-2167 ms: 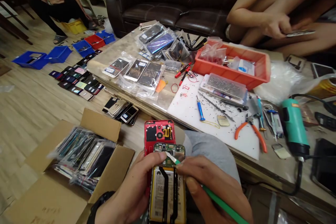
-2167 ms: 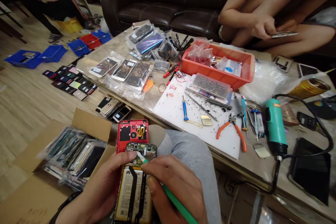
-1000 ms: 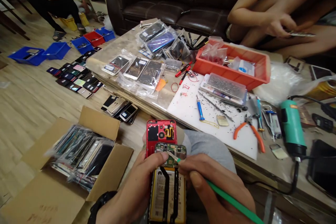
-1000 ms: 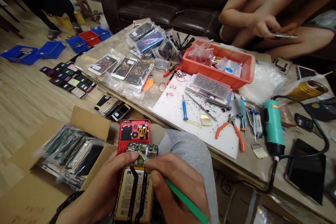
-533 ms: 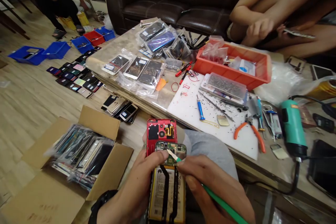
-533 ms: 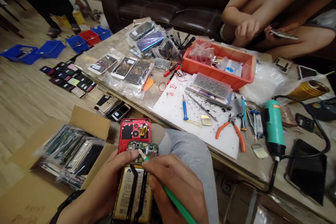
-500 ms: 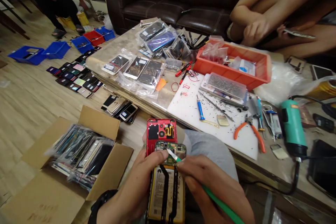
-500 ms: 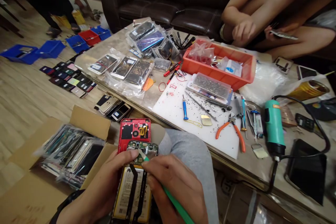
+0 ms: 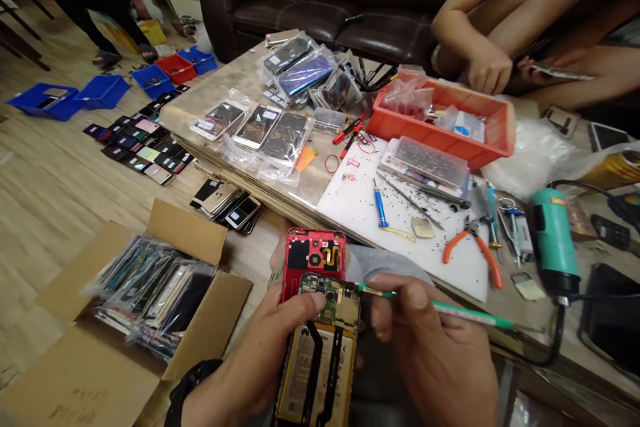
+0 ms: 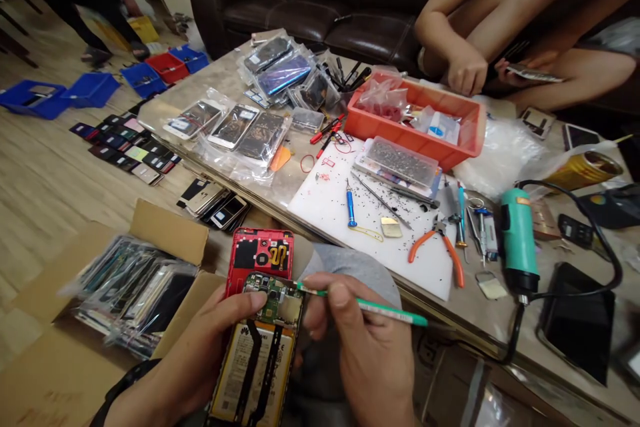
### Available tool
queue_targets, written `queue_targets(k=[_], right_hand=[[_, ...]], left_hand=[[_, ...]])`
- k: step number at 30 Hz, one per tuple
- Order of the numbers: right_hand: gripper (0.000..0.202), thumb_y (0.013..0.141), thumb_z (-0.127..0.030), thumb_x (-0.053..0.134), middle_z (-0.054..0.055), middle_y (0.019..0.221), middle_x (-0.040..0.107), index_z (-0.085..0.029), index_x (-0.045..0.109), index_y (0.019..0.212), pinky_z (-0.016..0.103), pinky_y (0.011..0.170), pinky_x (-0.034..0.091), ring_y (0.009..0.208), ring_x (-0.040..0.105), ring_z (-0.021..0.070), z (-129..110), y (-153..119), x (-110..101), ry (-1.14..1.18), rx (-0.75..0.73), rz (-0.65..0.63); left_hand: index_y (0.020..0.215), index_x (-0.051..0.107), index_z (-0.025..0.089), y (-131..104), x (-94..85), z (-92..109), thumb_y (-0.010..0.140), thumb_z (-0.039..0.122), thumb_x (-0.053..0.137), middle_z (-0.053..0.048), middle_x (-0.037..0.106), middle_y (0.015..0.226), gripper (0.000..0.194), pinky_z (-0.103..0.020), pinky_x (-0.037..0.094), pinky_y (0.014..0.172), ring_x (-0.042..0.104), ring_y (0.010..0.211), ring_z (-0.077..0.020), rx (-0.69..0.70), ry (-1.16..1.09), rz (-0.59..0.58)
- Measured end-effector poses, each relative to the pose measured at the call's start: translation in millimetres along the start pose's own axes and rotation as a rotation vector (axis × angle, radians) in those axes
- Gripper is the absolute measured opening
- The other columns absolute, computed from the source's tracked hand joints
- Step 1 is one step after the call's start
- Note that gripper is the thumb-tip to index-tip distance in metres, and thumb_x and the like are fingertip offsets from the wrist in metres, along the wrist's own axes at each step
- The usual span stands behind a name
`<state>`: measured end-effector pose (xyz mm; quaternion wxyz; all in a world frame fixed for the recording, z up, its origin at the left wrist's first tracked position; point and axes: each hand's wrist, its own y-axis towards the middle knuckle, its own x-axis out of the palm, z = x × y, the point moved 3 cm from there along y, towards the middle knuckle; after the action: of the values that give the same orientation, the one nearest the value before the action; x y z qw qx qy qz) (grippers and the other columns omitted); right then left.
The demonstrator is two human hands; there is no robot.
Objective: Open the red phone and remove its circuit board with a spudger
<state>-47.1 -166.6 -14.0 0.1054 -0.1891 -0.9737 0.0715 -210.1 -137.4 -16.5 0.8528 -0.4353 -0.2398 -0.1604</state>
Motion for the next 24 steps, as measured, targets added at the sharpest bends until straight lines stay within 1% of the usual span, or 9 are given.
queue_targets(k=[2,4,7,12,13,16,18,21,24], right_hand=[[0.038,0.088,-0.058,0.073,0.001,0.054,0.06,-0.021,0.08,0.084,0.023,0.045,0.046,0.049,0.054,0.0138,-2,6,-2,-0.004,0.003,0.077],[0.041,0.085,-0.06,0.076,0.0,0.053,0.058,-0.02,0.08,0.079,0.023,0.047,0.043,0.05,0.052,0.0127,-3,11,-2,-0.012,0.018,0.096],[0.043,0.086,-0.061,0.074,-0.001,0.054,0.056,-0.019,0.079,0.079,0.024,0.049,0.041,0.051,0.049,0.0127,0,14,-1,-0.04,0.066,0.028],[0.041,0.092,-0.057,0.069,-0.001,0.057,0.057,-0.018,0.079,0.084,0.023,0.051,0.039,0.055,0.049,0.0125,8,14,-1,-0.067,0.068,-0.056],[0.04,0.092,-0.056,0.069,-0.001,0.058,0.057,-0.018,0.079,0.085,0.023,0.051,0.039,0.055,0.049,0.0124,9,15,-1,-0.061,0.066,-0.065],[0.04,0.093,-0.057,0.068,-0.001,0.058,0.057,-0.019,0.08,0.087,0.024,0.053,0.04,0.056,0.05,0.0129,9,18,-2,-0.047,0.085,-0.095],[0.041,0.092,-0.057,0.069,-0.001,0.057,0.058,-0.019,0.08,0.087,0.024,0.052,0.04,0.054,0.049,0.0126,7,21,-3,-0.043,0.108,-0.12],[0.043,0.09,-0.06,0.07,-0.001,0.054,0.058,-0.018,0.08,0.083,0.023,0.05,0.038,0.051,0.047,0.0112,3,26,-2,-0.042,0.126,-0.145],[0.045,0.088,-0.061,0.072,0.0,0.054,0.059,-0.018,0.08,0.079,0.022,0.048,0.036,0.049,0.047,0.0103,0,30,-1,-0.04,0.13,-0.156]], left_hand=[[0.108,0.066,0.019,1,-0.5,0,0.084,0.039,0.069,-0.01,0.078,0.085,0.032,-0.04,0.058,0.065,0.075,0.067,-0.029,-0.019,0.0,0.007],[0.114,0.066,0.018,1,-0.8,0,0.083,0.04,0.069,-0.011,0.078,0.087,0.038,-0.041,0.059,0.066,0.075,0.068,-0.03,-0.029,0.0,0.005],[0.119,0.066,0.015,1,-0.3,1,0.083,0.04,0.068,-0.014,0.079,0.091,0.044,-0.042,0.059,0.068,0.075,0.069,-0.0303,-0.03,0.016,-0.008],[0.132,0.062,0.015,0,3.3,3,0.084,0.039,0.065,-0.019,0.076,0.114,0.053,-0.045,0.059,0.075,0.075,0.079,-0.031,-0.046,0.013,-0.07],[0.131,0.062,0.015,0,3.3,3,0.085,0.039,0.065,-0.018,0.076,0.113,0.052,-0.045,0.059,0.074,0.075,0.077,-0.0307,-0.044,0.014,-0.064],[0.123,0.066,0.016,0,2.2,3,0.084,0.038,0.066,-0.015,0.078,0.097,0.045,-0.043,0.059,0.069,0.075,0.069,-0.0299,-0.037,0.024,-0.031],[0.121,0.067,0.018,1,2.0,4,0.083,0.037,0.068,-0.013,0.078,0.091,0.042,-0.042,0.059,0.067,0.074,0.068,-0.0294,-0.028,0.026,-0.025],[0.124,0.066,0.02,1,2.4,5,0.082,0.036,0.07,-0.011,0.077,0.09,0.045,-0.042,0.059,0.067,0.074,0.068,-0.0284,-0.02,0.018,-0.036],[0.123,0.067,0.019,0,2.4,4,0.082,0.035,0.07,-0.012,0.077,0.089,0.045,-0.042,0.059,0.066,0.073,0.067,-0.028,-0.031,0.003,-0.041]])
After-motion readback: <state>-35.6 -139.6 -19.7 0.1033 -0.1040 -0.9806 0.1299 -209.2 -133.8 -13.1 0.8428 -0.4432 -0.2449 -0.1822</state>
